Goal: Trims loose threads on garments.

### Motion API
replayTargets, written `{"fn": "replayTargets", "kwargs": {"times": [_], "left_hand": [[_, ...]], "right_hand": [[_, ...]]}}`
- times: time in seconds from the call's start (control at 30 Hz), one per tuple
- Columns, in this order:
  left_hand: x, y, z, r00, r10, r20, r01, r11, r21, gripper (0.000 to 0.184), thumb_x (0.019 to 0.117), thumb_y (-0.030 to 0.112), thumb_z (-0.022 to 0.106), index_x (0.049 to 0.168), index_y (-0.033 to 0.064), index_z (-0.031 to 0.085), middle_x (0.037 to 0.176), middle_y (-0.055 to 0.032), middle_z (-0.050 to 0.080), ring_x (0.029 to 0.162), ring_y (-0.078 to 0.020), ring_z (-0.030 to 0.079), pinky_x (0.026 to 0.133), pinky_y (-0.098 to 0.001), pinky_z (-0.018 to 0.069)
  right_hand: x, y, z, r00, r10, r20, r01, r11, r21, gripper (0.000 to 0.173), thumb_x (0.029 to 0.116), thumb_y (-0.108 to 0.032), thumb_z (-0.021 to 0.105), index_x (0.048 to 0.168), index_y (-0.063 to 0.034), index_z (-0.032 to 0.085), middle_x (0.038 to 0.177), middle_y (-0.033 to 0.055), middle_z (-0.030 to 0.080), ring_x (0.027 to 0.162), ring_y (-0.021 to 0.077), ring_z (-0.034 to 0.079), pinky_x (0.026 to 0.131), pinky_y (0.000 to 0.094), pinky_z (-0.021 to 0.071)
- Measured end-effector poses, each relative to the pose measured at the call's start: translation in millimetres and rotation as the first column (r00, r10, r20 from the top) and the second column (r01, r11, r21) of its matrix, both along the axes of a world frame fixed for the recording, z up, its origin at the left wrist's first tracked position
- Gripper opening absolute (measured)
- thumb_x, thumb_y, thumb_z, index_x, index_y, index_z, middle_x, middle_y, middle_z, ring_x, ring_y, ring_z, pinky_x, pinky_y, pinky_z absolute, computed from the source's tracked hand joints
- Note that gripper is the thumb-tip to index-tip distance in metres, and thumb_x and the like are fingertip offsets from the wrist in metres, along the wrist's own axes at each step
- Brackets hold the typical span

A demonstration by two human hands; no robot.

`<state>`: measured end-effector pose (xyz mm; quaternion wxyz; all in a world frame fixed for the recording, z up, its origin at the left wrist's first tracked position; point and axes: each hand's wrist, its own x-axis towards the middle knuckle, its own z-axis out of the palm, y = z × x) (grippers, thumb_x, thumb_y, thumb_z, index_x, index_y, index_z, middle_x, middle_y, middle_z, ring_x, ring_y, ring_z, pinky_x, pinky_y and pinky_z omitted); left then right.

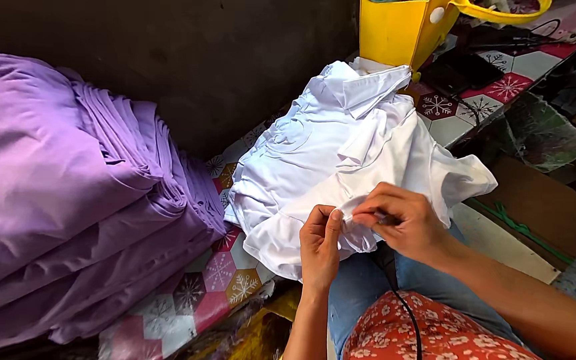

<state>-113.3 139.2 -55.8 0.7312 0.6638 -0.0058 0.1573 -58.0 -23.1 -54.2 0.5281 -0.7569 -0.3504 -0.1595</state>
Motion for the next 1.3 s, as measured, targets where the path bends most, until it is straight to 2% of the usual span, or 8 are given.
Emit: {"fn": "replayTargets", "kwargs": {"times": [0.13, 0.33, 0.43, 0.67, 0.87, 1.0, 1.07, 1.3], "left_hand": [[-4.3, -4.6, 0.1, 0.998, 0.061, -0.013, -0.060, 0.994, 0.094, 0.015, 0.1010, 0.003, 0.050, 0.092, 0.0052, 0.062, 0.074, 0.0096, 0.062, 0.068, 0.0041, 0.059, 0.064, -0.0134, 0.0508], [-7.1, -6.2, -0.5, 0.994, 0.107, -0.013, -0.105, 0.988, 0.113, 0.016, 0.1014, 0.001, 0.048, 0.092, 0.0056, 0.060, 0.074, 0.0096, 0.062, 0.069, 0.0042, 0.060, 0.066, -0.0138, 0.0518], [-7.8, -10.8, -2.3, 0.986, 0.148, 0.071, -0.160, 0.964, 0.211, 0.012, 0.0998, 0.001, 0.052, 0.092, 0.0008, 0.062, 0.076, 0.0070, 0.064, 0.071, 0.0049, 0.060, 0.067, -0.0129, 0.0512], [-10.9, -19.2, -12.0, 0.959, 0.197, 0.205, -0.268, 0.869, 0.416, 0.013, 0.0960, 0.004, 0.059, 0.092, -0.0066, 0.065, 0.079, -0.0009, 0.065, 0.074, 0.0047, 0.061, 0.072, -0.0108, 0.0513], [-10.5, -14.8, -9.2, 0.976, 0.202, 0.081, -0.218, 0.915, 0.341, 0.013, 0.0990, 0.004, 0.054, 0.090, -0.0018, 0.062, 0.073, 0.0059, 0.061, 0.067, 0.0072, 0.056, 0.064, -0.0098, 0.0477], [-8.4, -10.8, -8.8, 0.975, 0.210, 0.077, -0.224, 0.918, 0.327, 0.014, 0.0991, 0.004, 0.054, 0.089, -0.0003, 0.063, 0.071, 0.0077, 0.059, 0.066, 0.0073, 0.055, 0.063, -0.0099, 0.0465], [-7.6, -10.9, -8.2, 0.975, 0.206, 0.079, -0.221, 0.918, 0.330, 0.013, 0.0986, 0.004, 0.055, 0.089, -0.0005, 0.063, 0.072, 0.0076, 0.061, 0.066, 0.0074, 0.056, 0.062, -0.0099, 0.0470], [-6.6, -15.7, -5.9, 0.974, 0.186, 0.126, -0.219, 0.909, 0.356, 0.013, 0.0982, 0.002, 0.056, 0.090, -0.0026, 0.064, 0.073, 0.0049, 0.063, 0.067, 0.0067, 0.058, 0.064, -0.0097, 0.0495]], "right_hand": [[-4.7, 14.2, -9.6, 0.990, -0.020, 0.143, 0.034, 0.994, -0.100, 0.013, 0.0924, -0.012, 0.061, 0.089, -0.0025, 0.069, 0.077, 0.0084, 0.064, 0.058, 0.0112, 0.057, 0.048, 0.0226, 0.0422], [-9.8, -0.4, 8.7, 0.940, 0.077, -0.334, -0.021, 0.985, 0.170, 0.011, 0.0988, -0.010, 0.057, 0.090, -0.0047, 0.062, 0.079, -0.0063, 0.054, 0.065, -0.0098, 0.046, 0.059, 0.0049, 0.0395], [-16.8, 1.2, 3.7, 0.965, -0.065, -0.256, 0.072, 0.997, 0.019, 0.019, 0.0965, -0.019, 0.066, 0.090, -0.0023, 0.075, 0.078, -0.0007, 0.062, 0.068, -0.0061, 0.051, 0.062, 0.0066, 0.0412], [-16.3, 8.6, -8.0, 0.988, -0.107, 0.110, 0.122, 0.982, -0.144, 0.016, 0.0864, -0.018, 0.068, 0.085, -0.0016, 0.071, 0.073, 0.0084, 0.063, 0.057, 0.0115, 0.056, 0.048, 0.0223, 0.0419], [-14.1, -6.1, 7.5, 0.875, 0.251, -0.414, -0.093, 0.927, 0.364, 0.014, 0.0935, -0.013, 0.057, 0.080, -0.0173, 0.056, 0.071, -0.0163, 0.048, 0.061, -0.0134, 0.042, 0.054, 0.0050, 0.0347], [-7.1, -25.3, -8.9, 0.969, 0.054, -0.243, -0.074, 0.995, -0.071, 0.049, 0.1069, -0.050, 0.043, 0.097, -0.0067, 0.064, 0.082, -0.0023, 0.055, 0.070, -0.0010, 0.051, 0.061, 0.0159, 0.0427], [-8.0, -24.2, -17.0, 0.999, -0.035, 0.012, 0.037, 0.967, -0.252, 0.059, 0.1077, -0.052, 0.034, 0.098, -0.0037, 0.067, 0.079, 0.0056, 0.061, 0.063, 0.0118, 0.057, 0.051, 0.0276, 0.0435], [-6.2, -14.6, -22.3, 0.956, -0.117, 0.269, 0.195, 0.938, -0.285, 0.050, 0.1061, -0.045, 0.048, 0.093, -0.0030, 0.071, 0.067, 0.0072, 0.058, 0.053, 0.0173, 0.054, 0.045, 0.0294, 0.0382]]}}
